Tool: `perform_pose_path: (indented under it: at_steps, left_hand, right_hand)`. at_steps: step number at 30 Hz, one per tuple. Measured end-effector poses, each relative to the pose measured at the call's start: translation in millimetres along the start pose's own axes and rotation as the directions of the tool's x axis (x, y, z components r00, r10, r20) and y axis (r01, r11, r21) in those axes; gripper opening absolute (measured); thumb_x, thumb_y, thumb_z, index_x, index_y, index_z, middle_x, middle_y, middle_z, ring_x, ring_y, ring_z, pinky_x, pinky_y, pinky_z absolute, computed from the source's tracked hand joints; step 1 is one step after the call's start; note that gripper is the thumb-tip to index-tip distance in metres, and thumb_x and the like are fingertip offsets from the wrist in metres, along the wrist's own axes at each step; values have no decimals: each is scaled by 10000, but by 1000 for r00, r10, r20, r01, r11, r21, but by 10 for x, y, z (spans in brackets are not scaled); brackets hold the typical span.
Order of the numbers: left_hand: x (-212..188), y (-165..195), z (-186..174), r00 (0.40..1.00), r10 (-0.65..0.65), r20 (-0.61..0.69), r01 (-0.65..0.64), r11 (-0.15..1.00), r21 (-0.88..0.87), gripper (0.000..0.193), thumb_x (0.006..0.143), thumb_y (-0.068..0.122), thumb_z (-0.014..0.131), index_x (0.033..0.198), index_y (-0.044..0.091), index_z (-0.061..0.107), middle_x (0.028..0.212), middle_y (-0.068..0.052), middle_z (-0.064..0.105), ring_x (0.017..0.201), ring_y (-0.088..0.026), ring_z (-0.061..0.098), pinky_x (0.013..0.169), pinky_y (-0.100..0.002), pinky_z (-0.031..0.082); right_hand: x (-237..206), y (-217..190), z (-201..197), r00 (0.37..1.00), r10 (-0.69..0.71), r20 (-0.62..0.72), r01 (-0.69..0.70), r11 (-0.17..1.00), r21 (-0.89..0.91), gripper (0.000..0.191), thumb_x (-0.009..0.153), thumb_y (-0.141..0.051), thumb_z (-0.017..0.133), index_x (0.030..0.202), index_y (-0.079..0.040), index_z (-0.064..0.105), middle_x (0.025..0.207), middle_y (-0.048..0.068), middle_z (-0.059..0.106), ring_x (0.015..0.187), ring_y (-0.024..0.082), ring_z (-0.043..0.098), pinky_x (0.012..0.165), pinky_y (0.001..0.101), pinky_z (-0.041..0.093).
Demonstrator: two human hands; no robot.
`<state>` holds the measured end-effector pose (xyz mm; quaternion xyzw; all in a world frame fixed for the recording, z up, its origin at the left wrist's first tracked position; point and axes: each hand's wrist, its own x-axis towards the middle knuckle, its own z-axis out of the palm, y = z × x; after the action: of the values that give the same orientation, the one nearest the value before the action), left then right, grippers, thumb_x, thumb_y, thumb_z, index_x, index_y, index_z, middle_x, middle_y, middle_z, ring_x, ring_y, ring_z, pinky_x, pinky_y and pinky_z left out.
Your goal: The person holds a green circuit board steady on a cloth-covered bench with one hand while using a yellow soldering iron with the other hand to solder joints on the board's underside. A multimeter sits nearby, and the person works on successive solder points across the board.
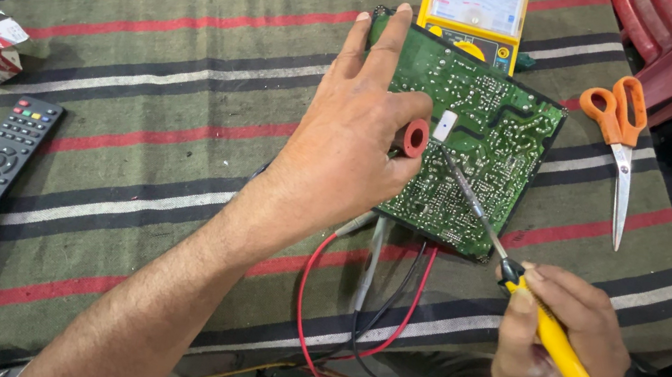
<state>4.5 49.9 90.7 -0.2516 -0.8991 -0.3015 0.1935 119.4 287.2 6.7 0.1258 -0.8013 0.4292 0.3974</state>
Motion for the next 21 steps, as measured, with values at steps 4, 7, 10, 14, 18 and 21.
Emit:
perform_pose_path:
  at_steps: [4,7,10,14,18,21]
  left_hand:
    - [0,-1,-1,1000,-5,5,5,1000,4,144,770,92,763,912,70,752,1560,-403,296,1473,-605,228,1236,-589,231]
    - [2,-2,0,1000,-2,3,2,1000,5,134,770,94,765,902,72,751,1561,-403,294,1474,-604,231,1238,-592,233]
    - [2,-1,2,1000,-5,5,5,1000,9,128,767,95,767,893,75,751,1563,-399,292,1472,-609,228,1234,-596,237]
    - [1,2,5,1000,-19,19,19,1000,11,118,771,97,767,887,83,750,1576,-385,284,1471,-617,219,1219,-600,255]
    - [7,0,-1,999,-26,27,26,1000,10,143,765,100,769,906,87,755,1578,-376,279,1466,-628,206,1203,-605,267]
    - [9,-5,-6,999,-23,30,22,1000,19,134,764,101,770,896,89,755,1577,-377,278,1466,-624,206,1208,-604,265]
  right_hand:
    - [-12,-20,-4,1000,4,12,-4,1000,-10,102,1043,-101,717,1075,-5,700,1065,137,732,913,206,735,827,253,610]
    - [-6,-30,-7,1000,3,19,-3,1000,-11,108,1029,-96,716,1077,0,700,1073,142,726,919,206,732,833,257,611]
    - [2,-35,-8,1000,25,11,-25,1000,0,112,1010,-97,711,1062,1,697,1052,143,725,897,202,729,815,255,608]
    - [5,-33,1,1000,20,-3,-20,1000,17,103,1041,-102,711,1072,-5,694,1052,139,732,907,197,738,833,252,617]
    - [13,-27,6,1000,29,-6,-29,999,26,114,1026,-112,706,1060,-4,690,1032,143,729,890,198,736,811,250,621]
    - [14,-20,10,1000,23,-5,-22,999,44,122,1044,-120,706,1074,-3,692,1043,143,730,902,199,737,827,251,624]
